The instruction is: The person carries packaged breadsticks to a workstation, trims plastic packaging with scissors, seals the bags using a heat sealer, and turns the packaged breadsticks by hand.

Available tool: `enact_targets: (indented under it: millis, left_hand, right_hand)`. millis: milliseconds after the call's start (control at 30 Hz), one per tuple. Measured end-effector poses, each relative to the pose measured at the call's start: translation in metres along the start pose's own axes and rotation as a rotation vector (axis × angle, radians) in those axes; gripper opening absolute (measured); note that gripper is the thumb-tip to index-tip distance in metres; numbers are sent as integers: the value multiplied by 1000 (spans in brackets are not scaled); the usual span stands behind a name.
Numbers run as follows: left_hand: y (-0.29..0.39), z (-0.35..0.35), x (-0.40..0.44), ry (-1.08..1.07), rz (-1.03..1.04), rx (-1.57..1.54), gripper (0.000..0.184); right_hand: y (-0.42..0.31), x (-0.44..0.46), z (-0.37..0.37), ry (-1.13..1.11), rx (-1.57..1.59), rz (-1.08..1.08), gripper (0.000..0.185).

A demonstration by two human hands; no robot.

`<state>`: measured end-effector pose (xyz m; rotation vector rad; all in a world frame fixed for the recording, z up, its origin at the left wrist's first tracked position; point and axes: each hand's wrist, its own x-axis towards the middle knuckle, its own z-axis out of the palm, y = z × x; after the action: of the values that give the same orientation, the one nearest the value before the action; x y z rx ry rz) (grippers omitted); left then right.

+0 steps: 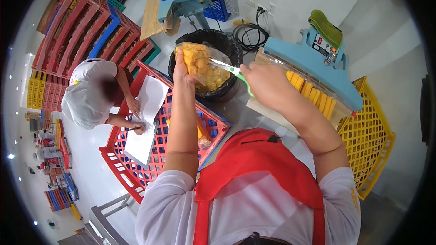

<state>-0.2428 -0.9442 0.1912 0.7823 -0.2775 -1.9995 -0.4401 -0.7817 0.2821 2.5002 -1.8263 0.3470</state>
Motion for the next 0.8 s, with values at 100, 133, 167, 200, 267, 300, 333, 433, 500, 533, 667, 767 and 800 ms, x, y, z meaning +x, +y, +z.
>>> enact_targets:
  millis: [100,133,167,200,267,300,333,433,500,533,667,767,800]
  left_hand:
    - [1,-2,1,-8,33,2,50]
    - [1,0,-1,-11,31,9,50]
    - [1,1,-5,2,33,19,51]
    - [2,2,-8,16,35,30,51]
    - [2,1,-9,10,46,46,51]
    - [2,3,-11,8,58,54,51]
    - [1,4,-13,5,55,57,51]
    - [1,7,-16,-23,32,10,50]
    - [1,7,-15,-14,24,-23,49]
    - [0,7,-16,-14,27,-27,49]
    - [0,-1,-10,-44,29,-41,48]
    - [1,-2,-9,-58,48,-30,48]
    - [2,-2,-8,-41,70,-26,49]
  right_hand:
    - [-6,2,4,7,36,32,35]
    - [-7,2,3,0,35,45,38]
    - [-8,1,3,5,37,50,38]
    - [-9,1,2,3,51,41,38]
    - [-11,0,1,5,66,37,38]
    - [-12,0,0,-10,81,44,38]
    - [-12,0,0,-25,97,52,38]
    - [-13,0,1,-47,79,70,38]
    - [-11,0,1,-54,94,73,38]
    - [-10,1,1,-62,113,79,39]
    - [-3,2,5,-82,174,77,40]
    - [-1,5,8,-153,231,85,43]
    - [-1,3,11,-144,275,87,44]
